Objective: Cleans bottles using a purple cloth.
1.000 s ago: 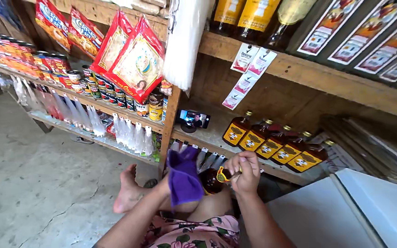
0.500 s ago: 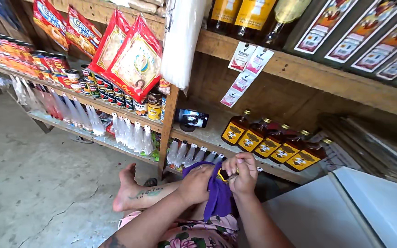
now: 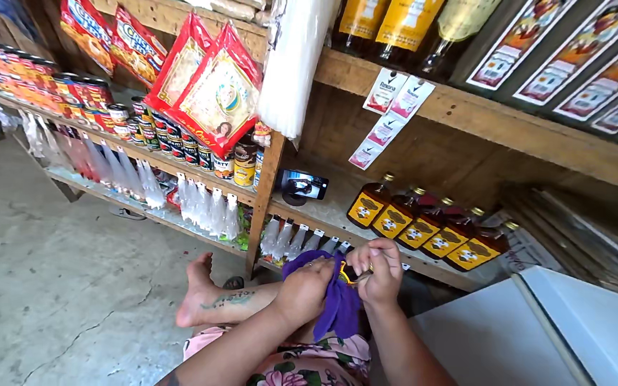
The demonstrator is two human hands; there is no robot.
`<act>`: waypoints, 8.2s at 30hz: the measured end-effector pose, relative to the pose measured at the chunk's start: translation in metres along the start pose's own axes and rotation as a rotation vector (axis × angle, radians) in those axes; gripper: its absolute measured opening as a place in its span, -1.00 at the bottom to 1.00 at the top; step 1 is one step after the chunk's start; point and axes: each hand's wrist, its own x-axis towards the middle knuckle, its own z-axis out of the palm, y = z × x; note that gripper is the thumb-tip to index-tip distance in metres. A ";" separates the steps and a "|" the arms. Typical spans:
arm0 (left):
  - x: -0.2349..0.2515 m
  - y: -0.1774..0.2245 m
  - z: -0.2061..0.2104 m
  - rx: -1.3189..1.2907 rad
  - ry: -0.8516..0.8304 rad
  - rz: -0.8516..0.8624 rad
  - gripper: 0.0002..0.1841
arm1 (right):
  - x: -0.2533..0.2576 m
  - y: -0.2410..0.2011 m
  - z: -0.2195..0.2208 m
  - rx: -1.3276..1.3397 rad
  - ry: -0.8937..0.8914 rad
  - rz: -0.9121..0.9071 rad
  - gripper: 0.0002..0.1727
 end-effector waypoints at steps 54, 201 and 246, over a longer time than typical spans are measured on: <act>-0.011 -0.005 -0.001 -0.326 0.009 -0.086 -0.45 | -0.007 -0.018 0.046 -0.292 -0.158 0.101 -0.73; -0.009 -0.013 -0.014 -0.056 0.020 -0.097 -0.76 | 0.008 -0.004 0.009 -0.161 0.005 0.071 -0.76; -0.032 0.000 0.004 -0.723 0.283 -0.252 -0.60 | -0.029 -0.014 0.038 -0.342 -0.247 -0.085 -0.79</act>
